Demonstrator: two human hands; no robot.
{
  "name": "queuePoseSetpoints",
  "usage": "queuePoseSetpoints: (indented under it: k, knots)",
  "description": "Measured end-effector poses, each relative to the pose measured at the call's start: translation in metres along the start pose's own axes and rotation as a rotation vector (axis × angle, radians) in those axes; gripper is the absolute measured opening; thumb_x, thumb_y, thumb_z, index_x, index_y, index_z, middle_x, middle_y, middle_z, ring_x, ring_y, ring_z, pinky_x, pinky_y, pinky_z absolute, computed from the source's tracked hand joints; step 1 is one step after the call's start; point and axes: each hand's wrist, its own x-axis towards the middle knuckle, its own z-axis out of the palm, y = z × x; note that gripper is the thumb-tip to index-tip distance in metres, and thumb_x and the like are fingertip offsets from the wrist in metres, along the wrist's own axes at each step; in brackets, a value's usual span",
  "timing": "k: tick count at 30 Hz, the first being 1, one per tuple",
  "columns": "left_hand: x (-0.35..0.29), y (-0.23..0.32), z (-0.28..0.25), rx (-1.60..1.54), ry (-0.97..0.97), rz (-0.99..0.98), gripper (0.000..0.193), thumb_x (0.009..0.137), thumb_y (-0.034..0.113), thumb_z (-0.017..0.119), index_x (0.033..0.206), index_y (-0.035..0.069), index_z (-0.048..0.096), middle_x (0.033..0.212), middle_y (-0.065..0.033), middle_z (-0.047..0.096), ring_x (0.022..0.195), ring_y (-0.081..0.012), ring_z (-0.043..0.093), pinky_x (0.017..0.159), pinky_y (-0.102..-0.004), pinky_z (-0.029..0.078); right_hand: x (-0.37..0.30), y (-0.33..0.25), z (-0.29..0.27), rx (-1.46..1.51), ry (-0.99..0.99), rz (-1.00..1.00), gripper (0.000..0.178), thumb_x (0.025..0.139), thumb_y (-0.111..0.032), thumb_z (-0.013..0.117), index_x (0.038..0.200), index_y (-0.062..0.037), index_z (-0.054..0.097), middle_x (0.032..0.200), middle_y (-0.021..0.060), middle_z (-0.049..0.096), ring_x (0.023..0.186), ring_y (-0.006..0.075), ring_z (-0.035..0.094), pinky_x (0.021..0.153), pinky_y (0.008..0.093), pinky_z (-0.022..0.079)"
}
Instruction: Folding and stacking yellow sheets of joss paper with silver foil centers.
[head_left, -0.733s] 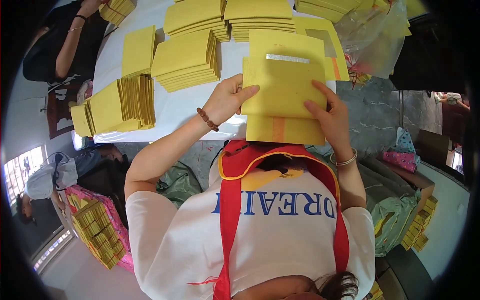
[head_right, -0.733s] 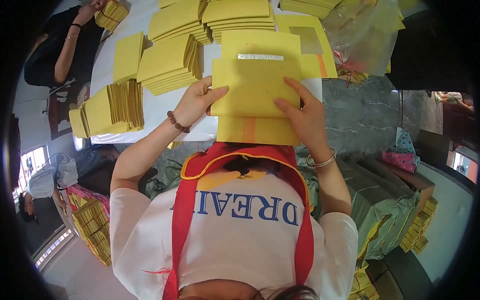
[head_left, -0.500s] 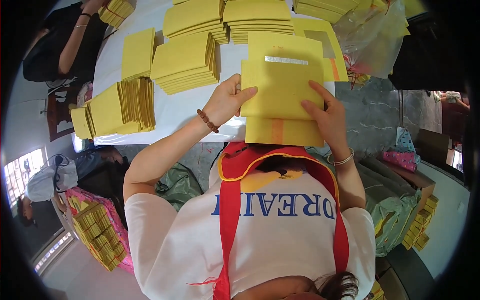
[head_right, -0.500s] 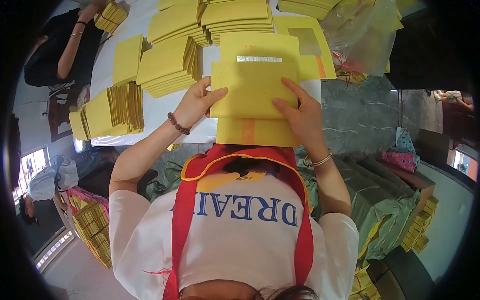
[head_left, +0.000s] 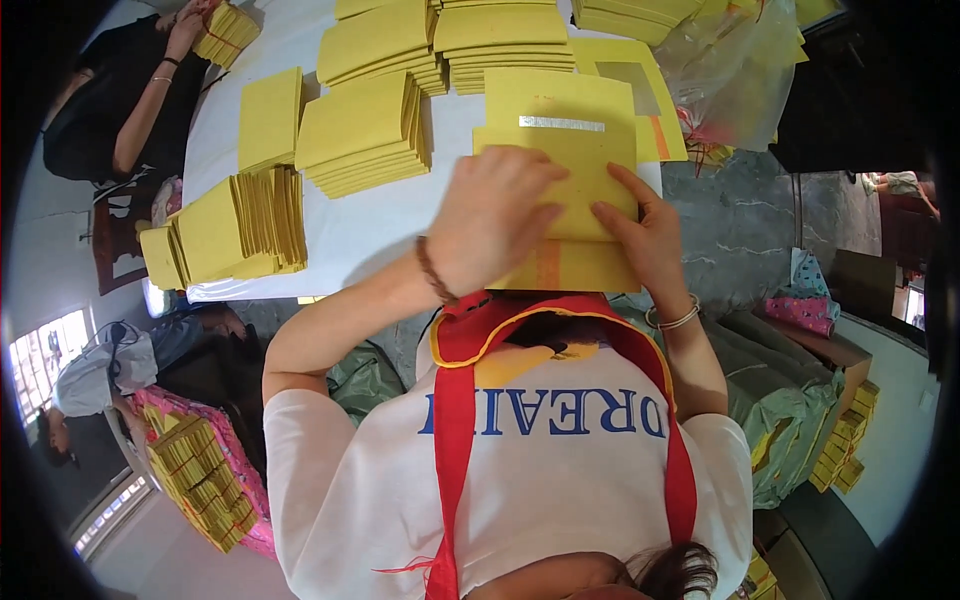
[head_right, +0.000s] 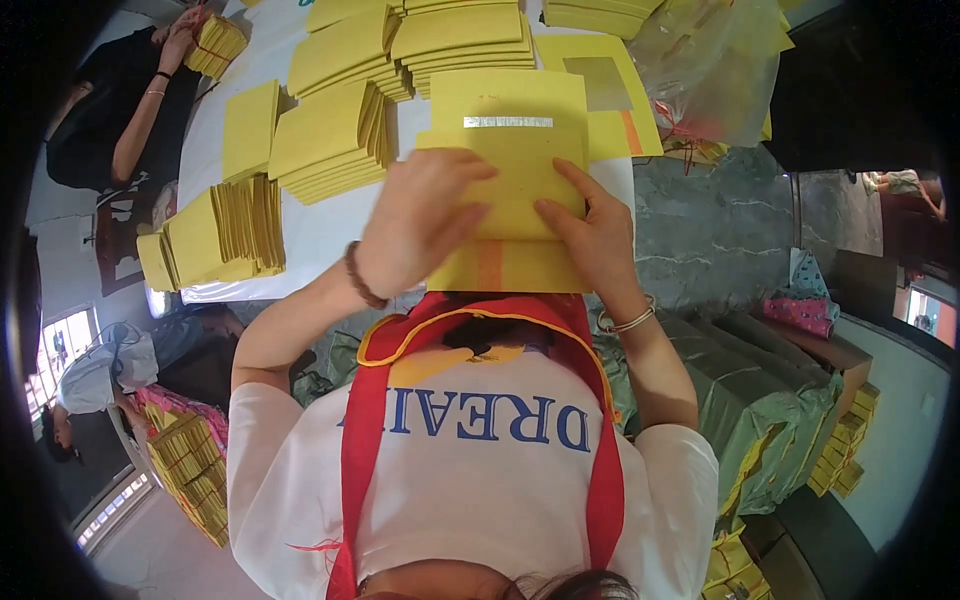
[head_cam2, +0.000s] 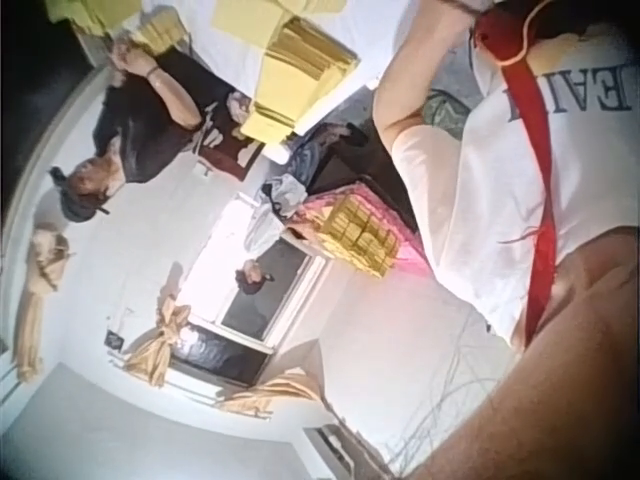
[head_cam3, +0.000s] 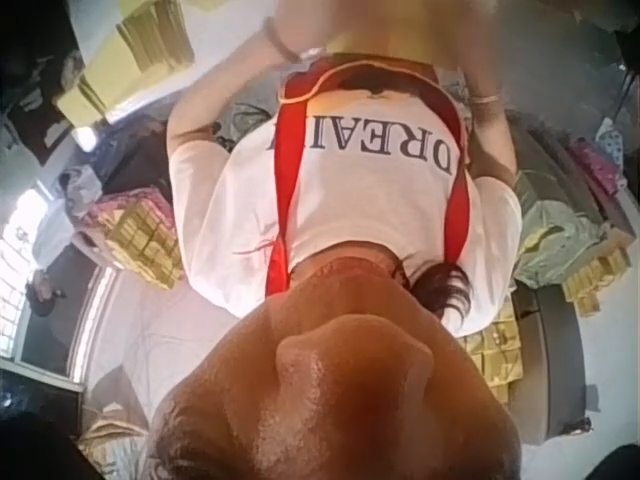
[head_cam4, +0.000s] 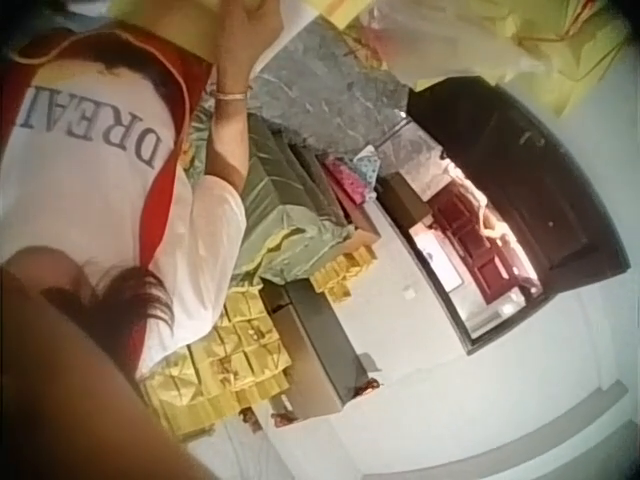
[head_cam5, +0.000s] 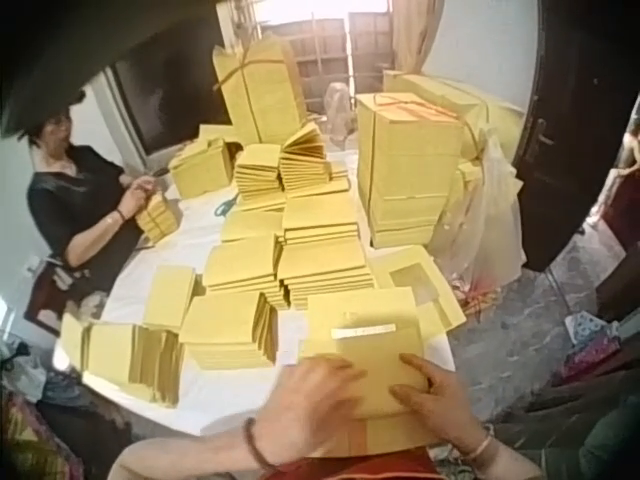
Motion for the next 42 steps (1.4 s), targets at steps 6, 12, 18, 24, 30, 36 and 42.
queuePoseSetpoints:
  k: [6, 12, 18, 24, 30, 36, 42]
  knots:
    - [-0.004, 0.008, 0.035, 0.169, -0.105, 0.168, 0.05, 0.081, 0.034, 0.062, 0.118, 0.003, 0.052, 0.124, -0.0149, 0.049, 0.115, -0.0312, 0.043, 0.094, -0.0417, 0.034, -0.001, -0.002, 0.0, -0.009, 0.006, -0.035, 0.045, 0.081, -0.007, 0.066, 0.123, 0.0006, 0.054, 0.109, 0.0118, 0.062, 0.093, 0.0106, 0.057, 0.078, 0.0242, 0.048]
    - [-0.01, 0.005, 0.041, 0.228, -0.194, 0.171, 0.063, 0.082, 0.049, 0.056, 0.126, 0.004, 0.048, 0.13, -0.0158, 0.044, 0.122, -0.0321, 0.036, 0.1, -0.045, 0.027, 0.0, 0.004, -0.003, -0.077, -0.007, -0.081, 0.041, 0.08, -0.008, 0.066, 0.119, 0.0, 0.056, 0.111, 0.0124, 0.061, 0.097, 0.015, 0.058, 0.08, 0.025, 0.047]
    - [-0.012, 0.001, 0.042, 0.222, -0.228, 0.134, 0.066, 0.083, 0.053, 0.053, 0.126, 0.003, 0.047, 0.133, -0.0159, 0.041, 0.125, -0.032, 0.033, 0.102, -0.0463, 0.024, -0.036, 0.0, -0.013, -0.691, 0.059, -0.805, 0.031, 0.078, -0.02, 0.065, 0.106, -0.0067, 0.062, 0.111, 0.0123, 0.058, 0.113, 0.0268, 0.051, 0.095, 0.0404, 0.035]
    - [-0.013, -0.002, 0.038, 0.176, -0.239, 0.151, 0.065, 0.084, 0.051, 0.053, 0.126, 0.001, 0.047, 0.132, -0.017, 0.041, 0.125, -0.0324, 0.032, 0.102, -0.0456, 0.023, -0.048, 0.016, 0.001, -0.701, 0.008, -0.771, 0.032, 0.079, -0.029, 0.065, 0.106, -0.0116, 0.063, 0.115, 0.0025, 0.059, 0.113, 0.0195, 0.053, 0.097, 0.0456, 0.028]
    - [-0.012, -0.005, 0.033, -0.043, -0.165, 0.144, 0.055, 0.079, 0.035, 0.064, 0.123, 0.006, 0.05, 0.124, -0.0169, 0.045, 0.12, -0.032, 0.036, 0.097, -0.0436, 0.028, -0.051, 0.02, 0.005, -0.681, 0.047, -0.695, 0.03, 0.079, -0.025, 0.067, 0.106, -0.014, 0.064, 0.115, 0.0009, 0.059, 0.114, 0.0176, 0.052, 0.099, 0.049, 0.025]
    - [-0.01, 0.001, 0.029, 0.164, -0.226, 0.21, 0.05, 0.074, 0.03, 0.067, 0.116, 0.006, 0.055, 0.117, -0.0148, 0.05, 0.107, -0.0309, 0.045, 0.089, -0.0391, 0.037, -0.052, 0.021, 0.007, -0.629, 0.031, -0.672, 0.029, 0.078, -0.022, 0.068, 0.106, -0.0136, 0.064, 0.115, 0.0014, 0.06, 0.116, 0.0193, 0.052, 0.102, 0.0508, 0.022]
    - [-0.015, 0.001, 0.033, 0.543, -0.186, 0.45, 0.045, 0.077, 0.021, 0.056, 0.117, 0.001, 0.053, 0.109, -0.0171, 0.056, 0.097, -0.0287, 0.054, 0.076, -0.0343, 0.046, -0.048, 0.012, -0.004, -0.416, -0.068, -0.546, 0.037, 0.083, -0.016, 0.061, 0.119, -0.0075, 0.055, 0.112, 0.0088, 0.061, 0.115, 0.021, 0.053, 0.104, 0.0439, 0.026]
